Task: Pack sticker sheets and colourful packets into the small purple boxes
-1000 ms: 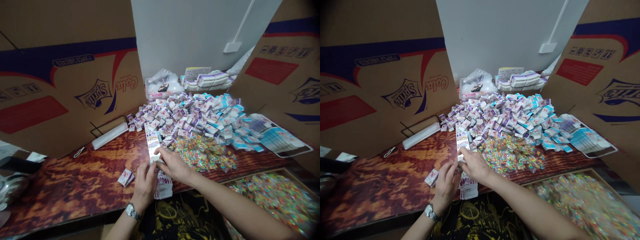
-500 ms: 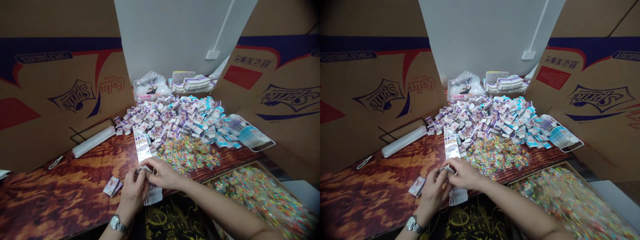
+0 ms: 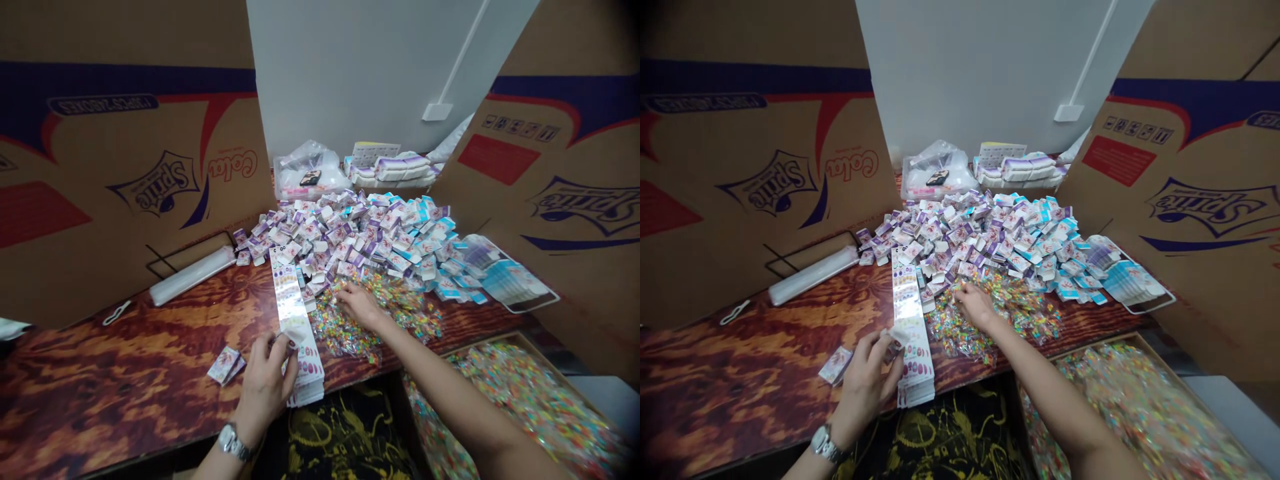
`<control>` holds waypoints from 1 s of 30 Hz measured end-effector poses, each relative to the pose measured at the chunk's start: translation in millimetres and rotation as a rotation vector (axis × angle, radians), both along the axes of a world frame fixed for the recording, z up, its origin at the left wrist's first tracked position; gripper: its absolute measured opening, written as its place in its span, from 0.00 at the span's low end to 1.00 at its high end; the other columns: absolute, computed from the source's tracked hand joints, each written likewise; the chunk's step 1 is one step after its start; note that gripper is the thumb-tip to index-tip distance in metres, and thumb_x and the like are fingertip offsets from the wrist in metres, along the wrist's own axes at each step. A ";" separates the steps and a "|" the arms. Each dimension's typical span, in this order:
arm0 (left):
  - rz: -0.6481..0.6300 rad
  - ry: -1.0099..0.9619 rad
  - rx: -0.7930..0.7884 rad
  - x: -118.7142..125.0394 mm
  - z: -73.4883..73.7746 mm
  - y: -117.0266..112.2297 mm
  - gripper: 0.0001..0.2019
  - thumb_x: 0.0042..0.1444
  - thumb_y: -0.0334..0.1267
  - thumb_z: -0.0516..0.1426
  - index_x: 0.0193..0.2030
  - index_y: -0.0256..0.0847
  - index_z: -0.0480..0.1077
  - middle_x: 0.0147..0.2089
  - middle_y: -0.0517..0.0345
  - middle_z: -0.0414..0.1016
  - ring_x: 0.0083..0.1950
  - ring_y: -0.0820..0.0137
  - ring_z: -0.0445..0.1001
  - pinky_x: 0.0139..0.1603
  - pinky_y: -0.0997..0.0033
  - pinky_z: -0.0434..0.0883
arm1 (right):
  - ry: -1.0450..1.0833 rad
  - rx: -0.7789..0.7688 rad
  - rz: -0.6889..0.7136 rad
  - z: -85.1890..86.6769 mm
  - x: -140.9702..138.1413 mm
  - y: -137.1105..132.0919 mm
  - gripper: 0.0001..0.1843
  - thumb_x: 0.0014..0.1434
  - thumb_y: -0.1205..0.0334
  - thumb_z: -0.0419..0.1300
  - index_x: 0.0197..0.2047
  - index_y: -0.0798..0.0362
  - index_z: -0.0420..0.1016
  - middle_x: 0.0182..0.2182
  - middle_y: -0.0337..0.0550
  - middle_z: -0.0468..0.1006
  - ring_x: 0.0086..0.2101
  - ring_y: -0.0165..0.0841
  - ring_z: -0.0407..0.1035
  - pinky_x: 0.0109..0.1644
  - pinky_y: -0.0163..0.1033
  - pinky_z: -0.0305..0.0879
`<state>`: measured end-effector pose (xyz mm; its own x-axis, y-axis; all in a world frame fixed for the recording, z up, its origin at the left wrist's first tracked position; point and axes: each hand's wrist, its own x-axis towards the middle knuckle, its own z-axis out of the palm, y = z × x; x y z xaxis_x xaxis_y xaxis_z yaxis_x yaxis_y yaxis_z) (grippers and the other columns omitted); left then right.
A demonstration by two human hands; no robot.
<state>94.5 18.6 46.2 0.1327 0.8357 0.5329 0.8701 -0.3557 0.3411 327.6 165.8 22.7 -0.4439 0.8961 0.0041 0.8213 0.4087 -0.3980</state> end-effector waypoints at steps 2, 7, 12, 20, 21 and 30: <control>0.008 -0.020 -0.017 0.5 0.2 0.1 0.14 0.56 0.32 0.53 0.50 0.39 0.61 0.45 0.46 0.63 0.44 0.62 0.68 0.43 0.62 0.71 | 0.060 0.003 0.010 7.9 0.0 -1.0 0.08 0.60 0.65 0.53 0.37 0.53 0.74 0.38 0.46 0.72 0.37 0.34 0.66 0.40 0.36 0.60; 0.016 -0.040 -0.111 2.9 4.4 -0.6 0.14 0.56 0.32 0.53 0.50 0.39 0.61 0.45 0.48 0.64 0.46 0.62 0.67 0.45 0.62 0.70 | 0.390 -0.092 0.065 47.1 -20.0 -30.0 0.12 0.64 0.57 0.49 0.45 0.54 0.68 0.30 0.39 0.73 0.28 0.28 0.66 0.31 0.32 0.61; 0.014 -0.061 -0.119 5.7 6.8 -1.6 0.15 0.56 0.32 0.53 0.51 0.38 0.59 0.46 0.47 0.64 0.46 0.62 0.67 0.46 0.62 0.69 | 0.558 -0.078 0.360 90.9 -51.2 -68.9 0.07 0.63 0.63 0.53 0.38 0.53 0.71 0.32 0.39 0.73 0.33 0.28 0.67 0.37 0.33 0.60; -0.007 -0.107 -0.172 6.0 7.5 -5.7 0.14 0.56 0.30 0.52 0.50 0.38 0.59 0.43 0.48 0.66 0.44 0.62 0.67 0.45 0.60 0.69 | 0.103 0.152 0.452 91.8 -68.1 -70.7 0.07 0.61 0.68 0.54 0.35 0.55 0.74 0.29 0.41 0.70 0.29 0.28 0.63 0.31 0.32 0.55; -0.008 -0.115 -0.179 6.2 7.8 -5.9 0.14 0.57 0.30 0.51 0.50 0.38 0.59 0.42 0.49 0.66 0.44 0.62 0.67 0.44 0.61 0.68 | 0.047 0.177 0.477 92.3 -69.6 -70.9 0.07 0.60 0.69 0.54 0.34 0.55 0.74 0.28 0.42 0.69 0.28 0.29 0.63 0.30 0.32 0.55; -0.009 -0.077 -0.152 7.2 5.2 -5.0 0.15 0.58 0.30 0.51 0.52 0.36 0.58 0.44 0.47 0.68 0.44 0.63 0.68 0.45 0.61 0.69 | -0.137 0.223 0.611 99.9 -79.7 -71.2 0.08 0.57 0.74 0.55 0.34 0.55 0.73 0.30 0.45 0.72 0.32 0.34 0.65 0.33 0.37 0.62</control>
